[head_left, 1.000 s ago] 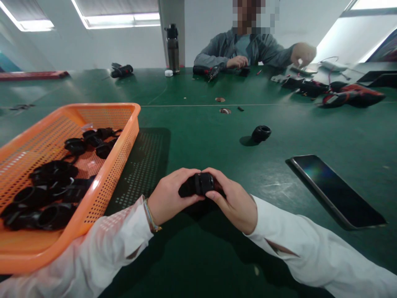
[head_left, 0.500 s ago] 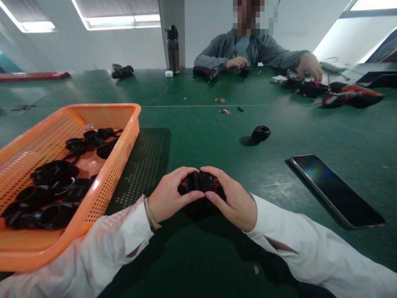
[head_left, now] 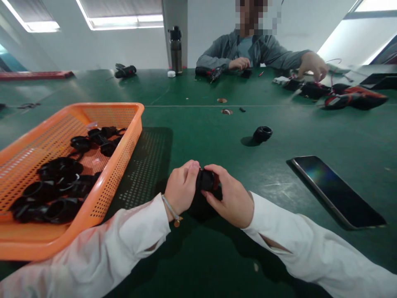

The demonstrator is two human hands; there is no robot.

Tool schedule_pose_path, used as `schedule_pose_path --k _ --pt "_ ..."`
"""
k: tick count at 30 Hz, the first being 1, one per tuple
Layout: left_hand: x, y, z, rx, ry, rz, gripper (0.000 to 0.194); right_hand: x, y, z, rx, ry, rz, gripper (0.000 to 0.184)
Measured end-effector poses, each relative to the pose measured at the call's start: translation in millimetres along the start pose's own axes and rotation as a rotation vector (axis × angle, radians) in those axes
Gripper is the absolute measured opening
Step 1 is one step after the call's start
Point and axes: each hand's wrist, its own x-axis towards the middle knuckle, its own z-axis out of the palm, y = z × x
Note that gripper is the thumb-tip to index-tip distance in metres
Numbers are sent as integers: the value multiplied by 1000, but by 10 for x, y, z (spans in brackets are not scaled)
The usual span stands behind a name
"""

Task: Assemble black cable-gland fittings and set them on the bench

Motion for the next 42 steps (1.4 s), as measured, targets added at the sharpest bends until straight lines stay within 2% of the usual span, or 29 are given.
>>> schedule_pose_path --k 6,12,16,20,28,31,42 --pt "119 -35 66 70 66 25 36 3 65 5 -92 31 30 32" --pt "142 -5 76 55 46 74 34 -5 80 7 -78 32 57 27" --pt "149 -1 70 -46 2 68 40 -1 66 -4 -73 42 25 27" --pt "153 -3 85 -73 24 23 47 17 66 -17 -153 43 -39 29" --pt "128 -6 78 103 50 70 35 25 57 -4 -265 38 -121 32" --pt "110 5 68 146 43 95 34 6 33 -1 -242 49 -102 33" --pt "90 22 66 213 76 86 35 -6 -27 -13 -44 -2 88 18"
